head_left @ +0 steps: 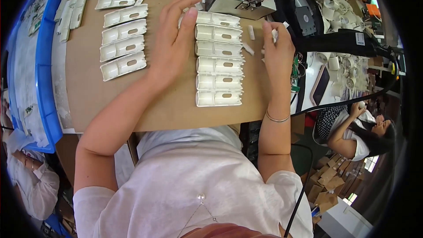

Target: Assemble small electronic components by securing circuit boards into plastic housings using an electric screwdriver.

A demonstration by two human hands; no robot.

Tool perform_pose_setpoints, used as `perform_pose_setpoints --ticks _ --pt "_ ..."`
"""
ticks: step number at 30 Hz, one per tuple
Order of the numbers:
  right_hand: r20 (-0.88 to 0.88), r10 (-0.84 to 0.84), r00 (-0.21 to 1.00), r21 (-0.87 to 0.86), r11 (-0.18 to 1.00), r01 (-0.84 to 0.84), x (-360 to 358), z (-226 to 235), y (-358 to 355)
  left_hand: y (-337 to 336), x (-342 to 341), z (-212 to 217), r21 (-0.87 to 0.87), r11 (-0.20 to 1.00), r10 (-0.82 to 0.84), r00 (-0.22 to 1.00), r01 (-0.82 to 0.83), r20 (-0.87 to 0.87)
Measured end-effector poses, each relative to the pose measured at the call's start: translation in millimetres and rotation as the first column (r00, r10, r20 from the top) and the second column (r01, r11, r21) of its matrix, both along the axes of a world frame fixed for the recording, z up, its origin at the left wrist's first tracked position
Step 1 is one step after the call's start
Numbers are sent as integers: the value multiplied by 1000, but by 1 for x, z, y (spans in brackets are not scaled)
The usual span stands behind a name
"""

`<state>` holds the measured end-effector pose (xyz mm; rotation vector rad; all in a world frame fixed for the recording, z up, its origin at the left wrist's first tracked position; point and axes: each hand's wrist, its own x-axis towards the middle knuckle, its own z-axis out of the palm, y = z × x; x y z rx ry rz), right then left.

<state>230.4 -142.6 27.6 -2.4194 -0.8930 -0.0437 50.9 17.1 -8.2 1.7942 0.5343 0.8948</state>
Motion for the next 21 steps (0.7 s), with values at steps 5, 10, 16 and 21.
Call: perform_pose_setpoints --ticks 5,10,16,21 --pt "-30 193 981 166 969 -186 -12 7 -10 -4 0 2 -12 999 -47 999 47 28" --pt "57 265 963 156 950 -271 -19 14 -21 -3 1 2 -18 997 -76 996 77 44" --pt "172 311 935 117 936 -333 -30 9 -46 -2 0 1 35 996 -84 995 82 57" --pt "147 390 909 -36 921 -389 -44 0 -69 -3 1 1 57 995 -92 993 88 68"
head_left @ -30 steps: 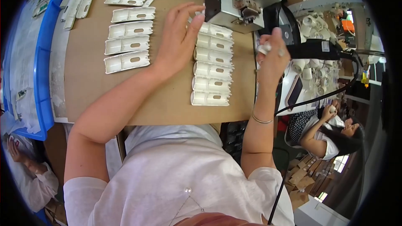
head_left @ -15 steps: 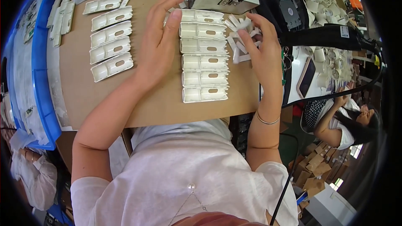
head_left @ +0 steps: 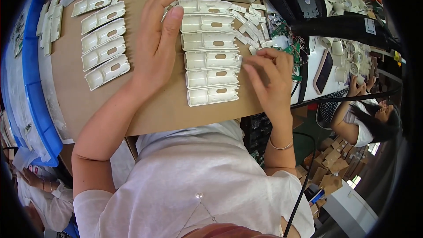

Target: Assemble small electronic components by securing circuit boards into plastic housings using an electric screwdriver.

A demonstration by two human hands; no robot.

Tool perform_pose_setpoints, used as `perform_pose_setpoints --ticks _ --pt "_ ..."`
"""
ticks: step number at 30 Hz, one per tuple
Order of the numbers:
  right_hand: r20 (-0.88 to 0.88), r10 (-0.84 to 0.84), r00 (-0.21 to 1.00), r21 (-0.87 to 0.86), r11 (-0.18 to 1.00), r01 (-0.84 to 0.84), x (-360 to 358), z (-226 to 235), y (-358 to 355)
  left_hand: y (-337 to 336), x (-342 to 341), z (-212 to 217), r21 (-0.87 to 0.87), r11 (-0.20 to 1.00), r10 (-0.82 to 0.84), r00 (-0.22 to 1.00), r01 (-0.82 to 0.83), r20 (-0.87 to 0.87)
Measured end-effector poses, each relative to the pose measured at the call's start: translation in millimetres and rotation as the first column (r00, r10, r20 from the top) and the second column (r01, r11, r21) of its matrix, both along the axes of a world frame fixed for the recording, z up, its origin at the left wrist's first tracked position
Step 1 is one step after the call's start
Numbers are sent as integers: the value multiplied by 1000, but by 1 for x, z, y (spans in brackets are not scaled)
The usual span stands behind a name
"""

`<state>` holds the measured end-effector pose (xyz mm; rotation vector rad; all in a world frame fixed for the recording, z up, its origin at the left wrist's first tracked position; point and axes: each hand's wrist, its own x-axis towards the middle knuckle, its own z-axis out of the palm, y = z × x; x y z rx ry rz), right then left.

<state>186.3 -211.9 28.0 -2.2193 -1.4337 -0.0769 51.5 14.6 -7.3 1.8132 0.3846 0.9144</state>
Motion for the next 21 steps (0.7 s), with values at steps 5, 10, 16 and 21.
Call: perform_pose_setpoints --ticks 5,10,16,21 --pt "-46 -24 999 -29 999 23 -12 -7 -2 -1 -2 0 49 999 6 1000 -5 -27" --pt "-45 -21 999 -77 997 17 -12 -3 -1 -2 -3 0 40 999 8 1000 -8 -4" --pt "20 12 1000 -121 993 -9 -6 2 -3 2 -1 -4 82 997 11 1000 -10 -18" --pt "87 -1 996 -71 997 8 -3 -1 -5 3 1 -5 106 994 -9 1000 8 3"
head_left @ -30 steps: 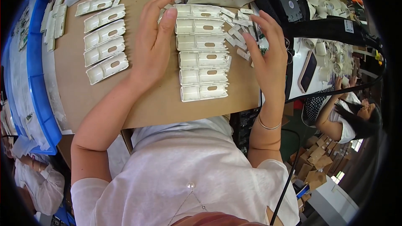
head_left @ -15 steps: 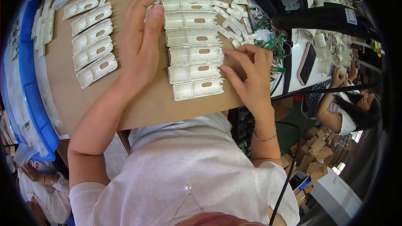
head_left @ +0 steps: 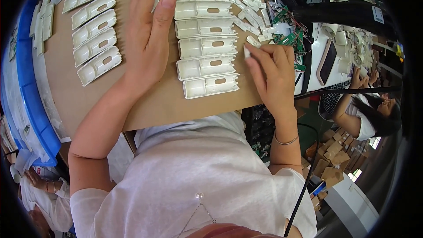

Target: Assemble small electronic components by securing circuit boards into plastic housings using an electric screwdriver.

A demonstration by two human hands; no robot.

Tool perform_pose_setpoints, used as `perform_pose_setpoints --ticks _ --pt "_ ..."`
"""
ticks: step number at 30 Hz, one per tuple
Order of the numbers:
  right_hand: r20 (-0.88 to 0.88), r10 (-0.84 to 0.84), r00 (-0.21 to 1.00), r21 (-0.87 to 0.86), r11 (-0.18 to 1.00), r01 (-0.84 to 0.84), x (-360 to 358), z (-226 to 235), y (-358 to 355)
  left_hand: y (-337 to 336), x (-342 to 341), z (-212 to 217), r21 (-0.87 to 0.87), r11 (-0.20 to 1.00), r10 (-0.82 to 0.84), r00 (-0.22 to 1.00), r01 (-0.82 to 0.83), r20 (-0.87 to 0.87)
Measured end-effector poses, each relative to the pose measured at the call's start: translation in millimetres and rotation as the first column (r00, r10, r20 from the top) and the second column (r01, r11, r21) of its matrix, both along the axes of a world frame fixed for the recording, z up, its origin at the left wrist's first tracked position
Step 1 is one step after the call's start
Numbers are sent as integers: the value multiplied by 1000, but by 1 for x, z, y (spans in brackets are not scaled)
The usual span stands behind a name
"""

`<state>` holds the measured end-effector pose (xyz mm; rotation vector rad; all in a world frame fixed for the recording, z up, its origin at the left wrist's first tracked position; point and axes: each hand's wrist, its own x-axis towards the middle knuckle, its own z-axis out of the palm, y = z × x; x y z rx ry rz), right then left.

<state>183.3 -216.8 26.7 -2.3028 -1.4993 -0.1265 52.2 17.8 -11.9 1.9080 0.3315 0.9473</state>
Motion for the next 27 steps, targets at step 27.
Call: perform_pose_setpoints --ticks 27 --pt "-230 -66 971 22 997 73 -26 -2 -17 -85 -75 8 141 973 -125 928 184 -350"
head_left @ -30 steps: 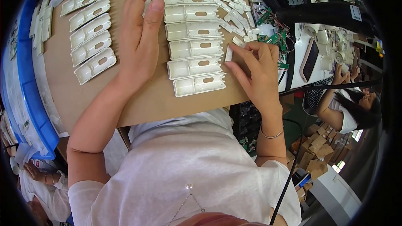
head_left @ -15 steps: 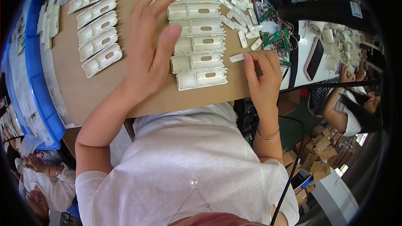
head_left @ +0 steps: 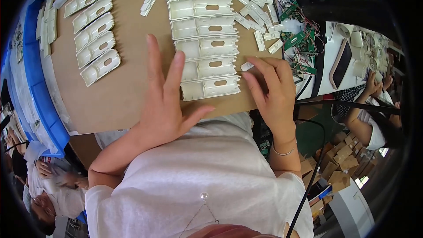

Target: Assemble small electronic components by securing circuit boards into plastic housings using an electric screwdriver.

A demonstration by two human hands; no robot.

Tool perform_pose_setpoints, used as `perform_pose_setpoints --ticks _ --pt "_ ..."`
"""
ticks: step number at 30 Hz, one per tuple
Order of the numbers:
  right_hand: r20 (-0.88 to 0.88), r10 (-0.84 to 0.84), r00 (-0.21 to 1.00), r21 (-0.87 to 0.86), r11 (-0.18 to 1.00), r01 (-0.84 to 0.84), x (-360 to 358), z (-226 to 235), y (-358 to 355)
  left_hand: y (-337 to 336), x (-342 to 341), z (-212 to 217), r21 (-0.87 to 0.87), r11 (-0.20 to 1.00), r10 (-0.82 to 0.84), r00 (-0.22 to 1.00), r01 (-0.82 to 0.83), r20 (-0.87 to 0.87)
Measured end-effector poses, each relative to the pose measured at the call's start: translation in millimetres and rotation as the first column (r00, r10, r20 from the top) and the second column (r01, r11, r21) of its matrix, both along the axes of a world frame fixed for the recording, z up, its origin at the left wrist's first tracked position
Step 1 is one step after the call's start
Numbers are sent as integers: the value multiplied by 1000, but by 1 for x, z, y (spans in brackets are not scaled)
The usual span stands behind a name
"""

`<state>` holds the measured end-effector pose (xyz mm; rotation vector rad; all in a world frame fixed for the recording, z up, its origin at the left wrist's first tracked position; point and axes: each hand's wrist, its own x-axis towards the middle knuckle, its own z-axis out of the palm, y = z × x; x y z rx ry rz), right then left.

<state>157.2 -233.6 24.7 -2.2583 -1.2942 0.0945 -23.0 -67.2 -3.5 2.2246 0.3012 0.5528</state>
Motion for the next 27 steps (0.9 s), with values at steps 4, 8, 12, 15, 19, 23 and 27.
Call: perform_pose_setpoints --ticks 4,8,12,15,19,23,27 --pt "59 44 997 0 999 -44 0 -6 -6 -7 5 -1 88 996 9 999 -5 -44" --pt "23 23 999 41 999 -24 -2 -6 -9 -12 8 -1 111 994 2 997 6 -74" --pt "-37 -28 999 85 996 31 -6 -6 -12 -16 10 -1 107 994 -12 996 22 -94" --pt "-27 -79 997 106 991 81 -7 -7 -13 -16 13 -1 123 992 -18 996 29 -89" --pt "45 -55 997 72 996 51 -5 -9 -13 -19 16 -1 123 992 17 996 -6 -89" --pt "92 -33 995 73 997 26 -2 -13 -17 -19 8 2 252 966 71 997 -60 -32" --pt "89 -14 996 113 994 4 0 -9 -19 -17 -3 1 435 890 126 991 -135 49"
